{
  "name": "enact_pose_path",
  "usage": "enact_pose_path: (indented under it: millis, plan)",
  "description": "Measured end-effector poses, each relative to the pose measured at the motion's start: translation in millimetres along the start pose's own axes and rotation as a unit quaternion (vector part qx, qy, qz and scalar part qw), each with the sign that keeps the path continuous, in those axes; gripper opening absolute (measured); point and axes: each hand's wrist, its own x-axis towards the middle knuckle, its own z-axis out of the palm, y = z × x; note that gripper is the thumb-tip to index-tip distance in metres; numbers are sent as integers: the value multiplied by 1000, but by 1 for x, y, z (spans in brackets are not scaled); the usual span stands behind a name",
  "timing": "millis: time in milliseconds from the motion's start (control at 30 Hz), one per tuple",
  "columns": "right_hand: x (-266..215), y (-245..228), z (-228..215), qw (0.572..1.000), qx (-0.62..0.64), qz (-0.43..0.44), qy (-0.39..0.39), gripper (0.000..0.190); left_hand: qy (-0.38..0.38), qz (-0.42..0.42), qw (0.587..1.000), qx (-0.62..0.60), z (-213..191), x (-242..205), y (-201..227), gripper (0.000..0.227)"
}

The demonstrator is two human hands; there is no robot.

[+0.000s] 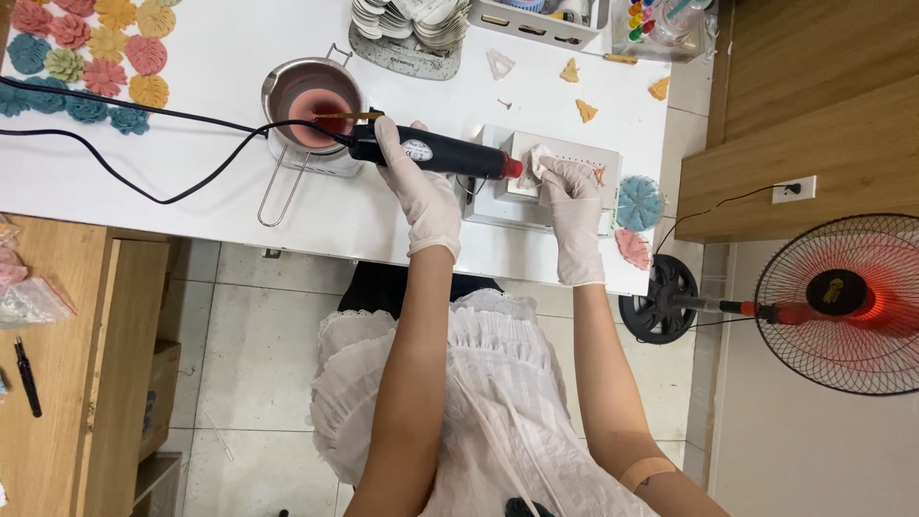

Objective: Using a heat gun to smooth wax components and cleaning small wax items with a tissue while wearing gloves.

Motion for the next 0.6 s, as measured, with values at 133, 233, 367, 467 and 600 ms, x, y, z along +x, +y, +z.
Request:
enact_pose_path:
  millis: [133, 233, 367, 467, 600]
  plan:
    - [-1, 2, -1, 1000, -9, -10, -6, 21, -7, 17, 1000, -9, -7, 8, -9, 96]
    - [-1, 1, -1, 1000, 16, 3, -6, 21, 5, 5, 1000, -7, -5, 7, -8, 96]
    - [-1, -1, -1, 1000, 11, 4, -12, 21, 4, 5, 1000, -8, -4, 7, -6, 97]
    - [-2, -4, -1, 1000, 7, 5, -9, 21, 4, 1, 1000, -7, -2, 4, -4, 98]
    - [-2, -5, 0, 1000, -4, 3, -7, 21, 17, -7, 1000, 0, 1, 3, -2, 101]
